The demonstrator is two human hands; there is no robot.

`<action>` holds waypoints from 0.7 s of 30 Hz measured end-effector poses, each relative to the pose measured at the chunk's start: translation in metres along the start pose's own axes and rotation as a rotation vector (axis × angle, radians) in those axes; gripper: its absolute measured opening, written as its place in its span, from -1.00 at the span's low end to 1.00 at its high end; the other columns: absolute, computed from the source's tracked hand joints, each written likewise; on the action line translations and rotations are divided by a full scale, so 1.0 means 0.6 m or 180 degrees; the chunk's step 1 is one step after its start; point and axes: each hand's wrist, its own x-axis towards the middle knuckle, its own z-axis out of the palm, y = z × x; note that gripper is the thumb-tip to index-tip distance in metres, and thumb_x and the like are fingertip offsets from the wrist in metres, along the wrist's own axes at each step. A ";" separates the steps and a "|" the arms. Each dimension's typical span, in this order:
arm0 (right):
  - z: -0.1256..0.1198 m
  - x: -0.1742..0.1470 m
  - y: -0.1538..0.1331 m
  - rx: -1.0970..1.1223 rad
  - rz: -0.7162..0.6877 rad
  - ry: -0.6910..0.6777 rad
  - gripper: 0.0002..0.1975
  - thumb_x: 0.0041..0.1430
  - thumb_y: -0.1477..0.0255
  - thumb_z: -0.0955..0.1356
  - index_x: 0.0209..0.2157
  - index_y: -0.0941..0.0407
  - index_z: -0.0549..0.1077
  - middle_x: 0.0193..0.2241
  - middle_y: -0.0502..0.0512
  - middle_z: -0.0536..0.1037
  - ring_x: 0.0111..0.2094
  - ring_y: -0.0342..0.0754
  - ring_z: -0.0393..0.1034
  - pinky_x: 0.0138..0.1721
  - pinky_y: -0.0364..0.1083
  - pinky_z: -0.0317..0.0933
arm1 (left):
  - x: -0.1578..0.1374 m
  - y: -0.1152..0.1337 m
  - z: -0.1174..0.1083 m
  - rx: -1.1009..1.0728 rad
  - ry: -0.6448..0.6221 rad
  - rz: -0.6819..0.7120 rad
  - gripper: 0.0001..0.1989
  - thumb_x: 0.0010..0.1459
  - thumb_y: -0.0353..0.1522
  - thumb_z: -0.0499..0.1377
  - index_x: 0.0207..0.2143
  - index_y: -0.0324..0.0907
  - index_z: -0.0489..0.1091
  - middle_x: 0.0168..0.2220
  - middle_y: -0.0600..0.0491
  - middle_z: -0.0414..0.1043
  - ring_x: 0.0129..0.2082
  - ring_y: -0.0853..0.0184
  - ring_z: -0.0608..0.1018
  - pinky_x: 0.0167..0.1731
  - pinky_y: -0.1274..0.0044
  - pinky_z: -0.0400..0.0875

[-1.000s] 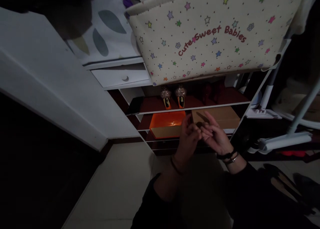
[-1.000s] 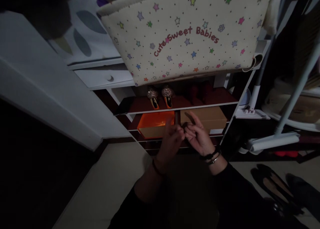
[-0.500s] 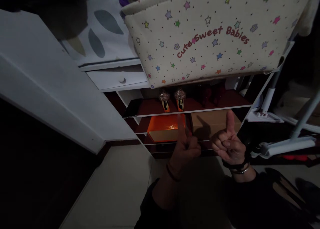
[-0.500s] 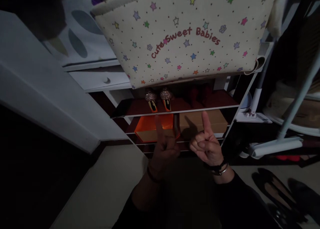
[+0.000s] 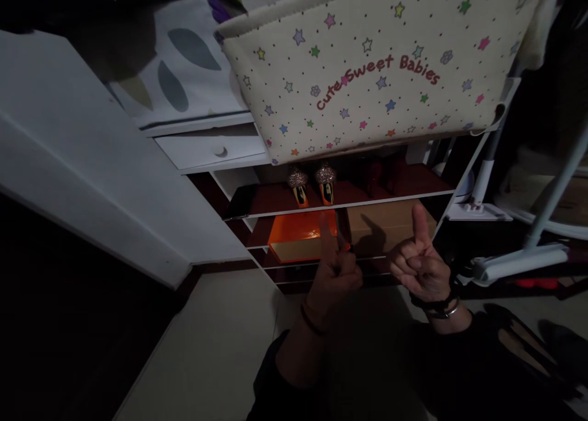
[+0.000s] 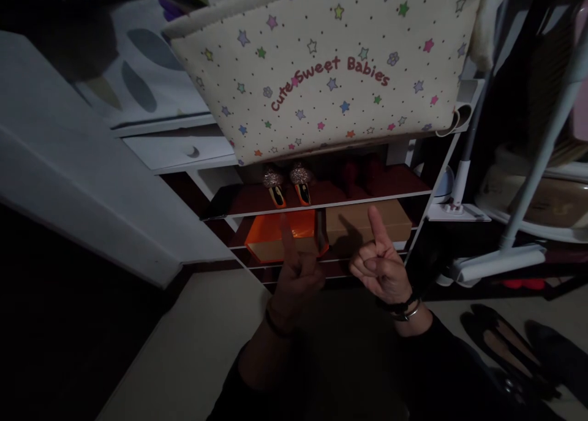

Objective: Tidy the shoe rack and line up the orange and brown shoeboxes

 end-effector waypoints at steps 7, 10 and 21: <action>-0.020 -0.015 0.043 -0.0803 0.0123 0.0790 -0.74 0.24 0.37 0.49 -0.02 -0.07 0.60 -0.64 -0.25 0.03 -0.63 -0.22 -0.19 -0.55 -0.16 -0.15 | -0.004 -0.032 -0.020 0.0272 0.0674 -0.0305 -0.62 0.04 -0.34 0.51 -0.19 -0.04 0.39 -0.54 0.31 0.01 -0.64 0.57 0.01 -0.61 0.67 0.04; -0.039 -0.055 0.082 -0.1962 0.0225 0.1267 -0.65 0.26 0.26 0.48 -0.51 0.08 0.35 -0.61 -0.17 0.10 -0.57 -0.21 -0.08 -0.51 -0.16 -0.12 | -0.026 -0.075 -0.040 0.0792 0.1044 -0.0477 -0.49 0.06 -0.27 0.47 -0.47 -0.14 0.11 -0.54 0.26 0.08 -0.62 0.55 0.10 -0.58 0.63 0.06; -0.041 -0.215 0.182 -0.3514 0.1076 0.0855 -0.68 0.20 0.32 0.22 -0.61 0.04 0.11 -0.65 -0.12 0.12 -0.58 -0.20 0.01 -0.50 -0.16 -0.08 | -0.167 -0.186 -0.069 0.2228 0.1526 -0.1615 -0.66 0.01 -0.17 0.15 -0.61 -0.10 0.06 -0.63 0.18 0.08 -0.57 0.44 0.16 -0.50 0.56 0.04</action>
